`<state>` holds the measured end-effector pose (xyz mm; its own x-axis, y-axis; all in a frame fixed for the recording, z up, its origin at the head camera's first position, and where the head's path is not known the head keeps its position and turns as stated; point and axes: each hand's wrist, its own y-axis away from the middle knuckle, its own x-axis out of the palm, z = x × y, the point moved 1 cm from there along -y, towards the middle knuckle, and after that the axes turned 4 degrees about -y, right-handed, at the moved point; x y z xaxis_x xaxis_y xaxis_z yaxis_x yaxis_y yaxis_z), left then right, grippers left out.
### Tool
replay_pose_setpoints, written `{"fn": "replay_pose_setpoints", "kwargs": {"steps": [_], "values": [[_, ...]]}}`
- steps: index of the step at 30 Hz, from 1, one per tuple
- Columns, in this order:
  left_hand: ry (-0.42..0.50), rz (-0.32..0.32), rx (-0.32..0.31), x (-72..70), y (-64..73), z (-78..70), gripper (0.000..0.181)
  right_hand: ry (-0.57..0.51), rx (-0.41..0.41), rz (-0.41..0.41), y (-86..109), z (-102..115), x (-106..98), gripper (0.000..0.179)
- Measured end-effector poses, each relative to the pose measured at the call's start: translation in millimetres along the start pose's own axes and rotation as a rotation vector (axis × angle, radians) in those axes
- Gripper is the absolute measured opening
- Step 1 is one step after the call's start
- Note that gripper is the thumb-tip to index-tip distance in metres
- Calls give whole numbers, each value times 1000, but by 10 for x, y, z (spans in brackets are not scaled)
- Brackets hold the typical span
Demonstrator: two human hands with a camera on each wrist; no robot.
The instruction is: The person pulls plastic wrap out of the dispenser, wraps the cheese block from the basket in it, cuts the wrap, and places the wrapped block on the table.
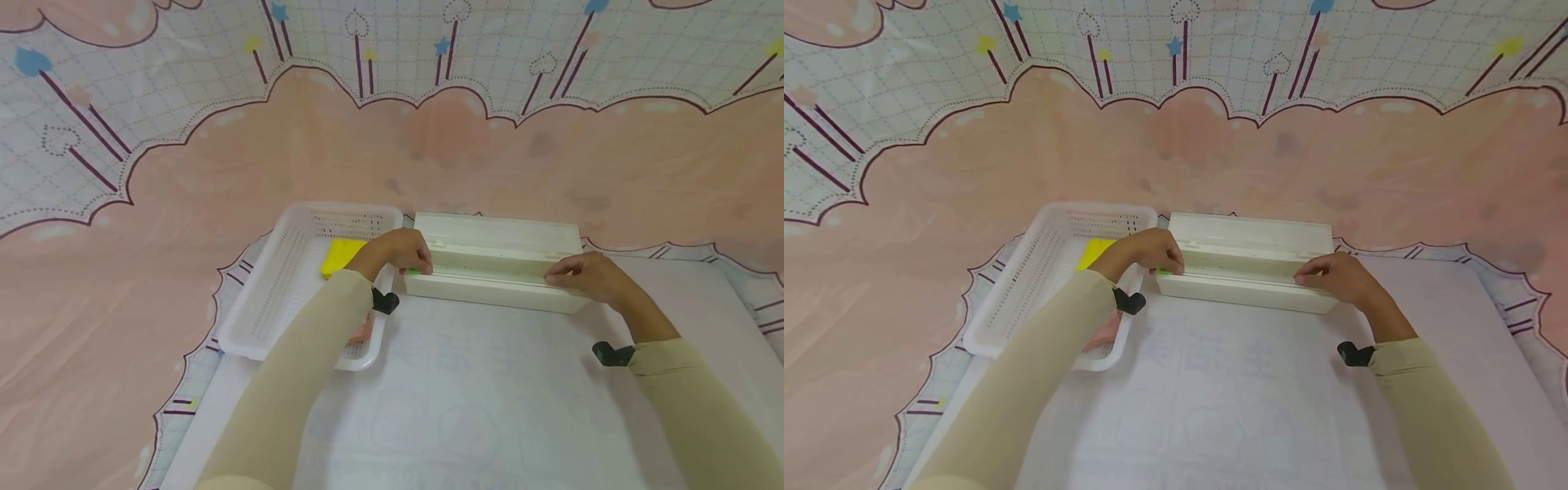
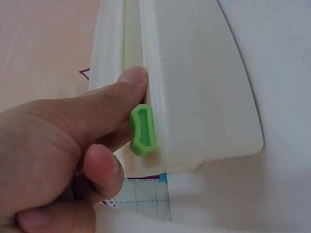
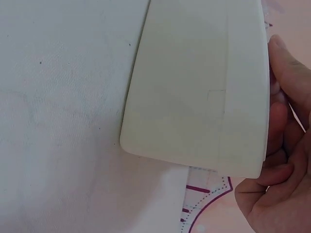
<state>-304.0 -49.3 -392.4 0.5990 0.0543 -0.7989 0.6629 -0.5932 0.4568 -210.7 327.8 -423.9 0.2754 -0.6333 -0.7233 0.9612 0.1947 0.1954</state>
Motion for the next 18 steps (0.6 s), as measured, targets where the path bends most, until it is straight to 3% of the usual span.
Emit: {"fn": "replay_pose_setpoints", "kwargs": {"steps": [7, 13, 18], "values": [[0, -27, -1, 5, 11, -4, 15, -12, 16, 8, 17, 3, -1, 37], [45, -49, 6, 1, 39, -8, 14, 50, 8, 40, 27, 22, -2, 47], [69, -52, 3, -12, 61, -8, 13, 53, -1, 48, 32, 21, -13, 38]]}}
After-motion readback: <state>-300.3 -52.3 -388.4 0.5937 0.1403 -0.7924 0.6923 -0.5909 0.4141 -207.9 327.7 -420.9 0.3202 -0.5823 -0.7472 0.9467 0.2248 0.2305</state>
